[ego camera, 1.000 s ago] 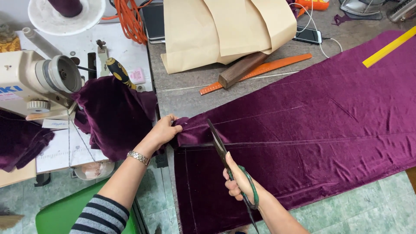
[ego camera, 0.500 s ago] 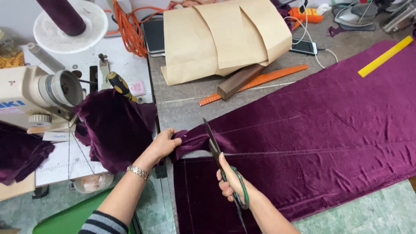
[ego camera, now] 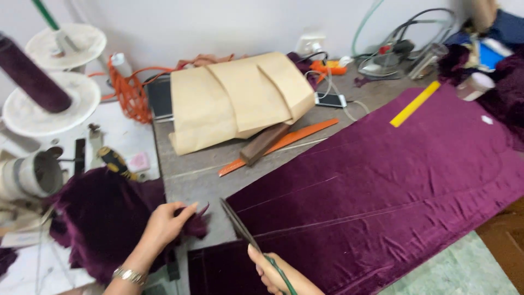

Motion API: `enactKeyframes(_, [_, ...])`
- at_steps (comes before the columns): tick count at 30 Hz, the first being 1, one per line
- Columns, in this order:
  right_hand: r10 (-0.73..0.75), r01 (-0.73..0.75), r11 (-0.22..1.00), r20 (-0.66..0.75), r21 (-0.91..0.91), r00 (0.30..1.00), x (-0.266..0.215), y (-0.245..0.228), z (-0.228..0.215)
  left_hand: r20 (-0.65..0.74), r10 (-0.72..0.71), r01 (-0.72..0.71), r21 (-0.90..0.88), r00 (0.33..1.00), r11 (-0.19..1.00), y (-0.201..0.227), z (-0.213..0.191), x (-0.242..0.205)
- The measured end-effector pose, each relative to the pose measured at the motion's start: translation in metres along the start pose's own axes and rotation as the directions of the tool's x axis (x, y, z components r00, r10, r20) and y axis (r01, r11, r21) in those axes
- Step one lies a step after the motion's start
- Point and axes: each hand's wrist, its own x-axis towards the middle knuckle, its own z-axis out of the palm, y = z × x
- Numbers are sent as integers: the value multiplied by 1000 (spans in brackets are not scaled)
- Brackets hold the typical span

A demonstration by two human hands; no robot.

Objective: The person cuts a large piece of purple velvet fabric along chalk lines using shears. After cutting, they use a yellow ruler and a piece of chalk to measure and mark additional lines on the fabric.

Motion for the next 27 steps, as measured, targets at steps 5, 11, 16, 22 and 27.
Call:
enactKeyframes(5, [-105, 106, 994, -88, 14, 991, -39, 21, -44, -198, 204, -219, -56, 959, 974, 49, -23, -15])
enactKeyframes(11, [-309, 309, 909, -46, 280, 950, 27, 111, -140, -115, 101, -142, -448, 988, 883, 136, 14, -25])
enactKeyframes(16, [-523, 530, 775, -122, 345, 844, -49, 96, -205, 86, 403, -328, -438, 911, 837, 223, 124, -61])
enactKeyframes(22, [-486, 331, 485, -65, 809, 871, 30, 174, -314, 98, 645, -365, -756, 758, 544, 333, 310, -116])
enactKeyframes(27, [-464, 375, 552, -99, 745, 880, 18, 223, -411, -54, 559, -435, -690, 828, 578, 385, 426, -113])
